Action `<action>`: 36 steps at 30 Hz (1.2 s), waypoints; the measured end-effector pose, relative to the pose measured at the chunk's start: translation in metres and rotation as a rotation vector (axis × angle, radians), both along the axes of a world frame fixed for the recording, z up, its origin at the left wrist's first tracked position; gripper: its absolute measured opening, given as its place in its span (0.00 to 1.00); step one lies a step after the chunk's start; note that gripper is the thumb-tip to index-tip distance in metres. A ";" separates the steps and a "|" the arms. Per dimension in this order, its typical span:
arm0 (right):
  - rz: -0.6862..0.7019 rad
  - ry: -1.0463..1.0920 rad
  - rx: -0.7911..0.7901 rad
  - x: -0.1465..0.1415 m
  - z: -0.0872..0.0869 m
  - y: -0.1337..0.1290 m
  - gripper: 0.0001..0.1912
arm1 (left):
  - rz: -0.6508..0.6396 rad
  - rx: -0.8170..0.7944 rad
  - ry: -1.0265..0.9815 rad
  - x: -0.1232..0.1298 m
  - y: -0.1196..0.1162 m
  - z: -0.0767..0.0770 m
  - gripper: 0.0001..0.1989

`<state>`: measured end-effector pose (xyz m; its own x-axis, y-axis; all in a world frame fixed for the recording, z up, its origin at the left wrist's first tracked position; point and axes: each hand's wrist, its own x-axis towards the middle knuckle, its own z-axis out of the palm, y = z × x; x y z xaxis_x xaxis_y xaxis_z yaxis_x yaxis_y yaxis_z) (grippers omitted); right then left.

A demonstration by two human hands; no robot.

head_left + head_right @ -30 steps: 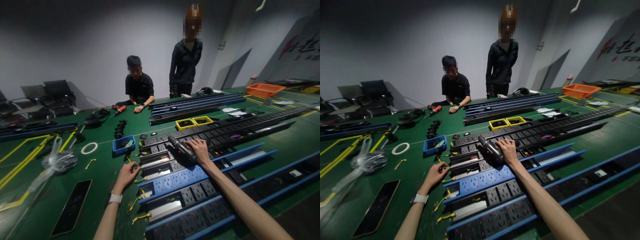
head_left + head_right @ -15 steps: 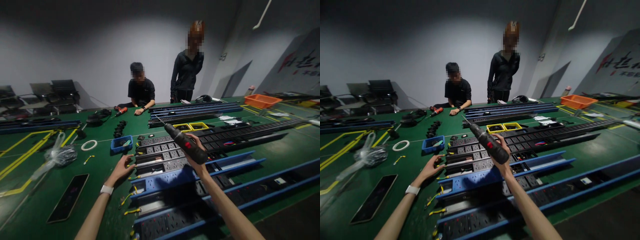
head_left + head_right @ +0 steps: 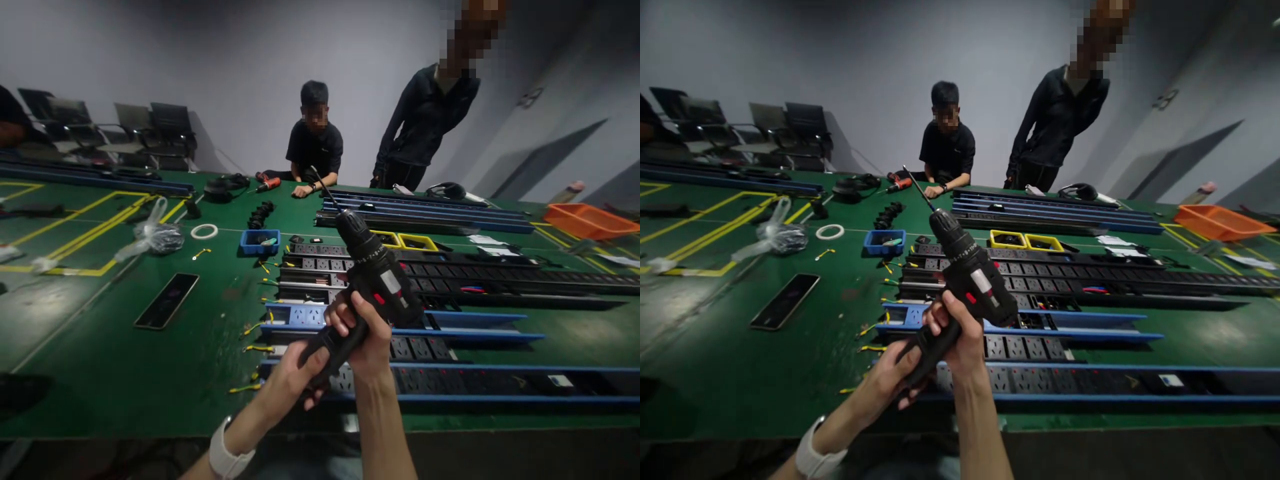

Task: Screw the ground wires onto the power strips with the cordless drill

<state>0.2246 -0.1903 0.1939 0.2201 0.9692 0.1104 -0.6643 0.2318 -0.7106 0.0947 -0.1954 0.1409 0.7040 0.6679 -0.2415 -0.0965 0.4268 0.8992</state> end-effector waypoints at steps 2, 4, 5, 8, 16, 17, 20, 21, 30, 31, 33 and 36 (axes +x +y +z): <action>0.021 0.018 -0.002 -0.004 -0.001 -0.008 0.11 | -0.026 -0.017 -0.011 -0.007 -0.009 0.000 0.30; 0.028 0.054 -0.014 -0.007 -0.002 -0.018 0.10 | 0.032 -0.027 0.003 -0.012 -0.023 0.001 0.30; 0.031 0.066 -0.020 -0.009 -0.003 -0.023 0.11 | 0.063 -0.047 0.016 -0.013 -0.032 0.002 0.30; 0.062 0.074 -0.050 -0.012 -0.005 -0.037 0.13 | 0.096 -0.112 0.049 -0.015 -0.057 0.006 0.33; 0.166 0.108 -0.216 -0.024 0.003 -0.045 0.11 | 0.130 -0.119 0.213 -0.036 -0.080 0.020 0.35; 0.173 0.108 -0.232 -0.026 0.005 -0.044 0.11 | 0.144 -0.132 0.222 -0.037 -0.082 0.021 0.36; 0.184 0.124 -0.214 -0.030 0.007 -0.042 0.10 | 0.179 -0.143 0.286 -0.039 -0.089 0.023 0.40; 0.181 0.129 -0.180 -0.031 0.006 -0.041 0.10 | 0.203 -0.110 0.327 -0.039 -0.090 0.024 0.39; 0.269 0.655 0.373 -0.027 -0.030 -0.017 0.17 | 0.271 0.411 0.553 -0.036 -0.059 0.048 0.22; 0.321 0.774 0.426 -0.027 -0.034 -0.014 0.17 | 0.286 0.421 0.548 -0.034 -0.056 0.050 0.23; 0.391 0.893 0.510 -0.027 -0.041 -0.009 0.19 | 0.340 0.413 0.516 -0.029 -0.055 0.051 0.23; 0.327 0.917 0.498 -0.028 -0.046 -0.004 0.20 | 0.394 0.387 0.468 -0.023 -0.056 0.049 0.23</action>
<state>0.1962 -0.1947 0.1483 0.1587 0.8880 0.4316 -0.9750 0.0722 0.2100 0.0719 -0.2515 0.1901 0.2744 0.9493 -0.1534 0.2546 0.0821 0.9636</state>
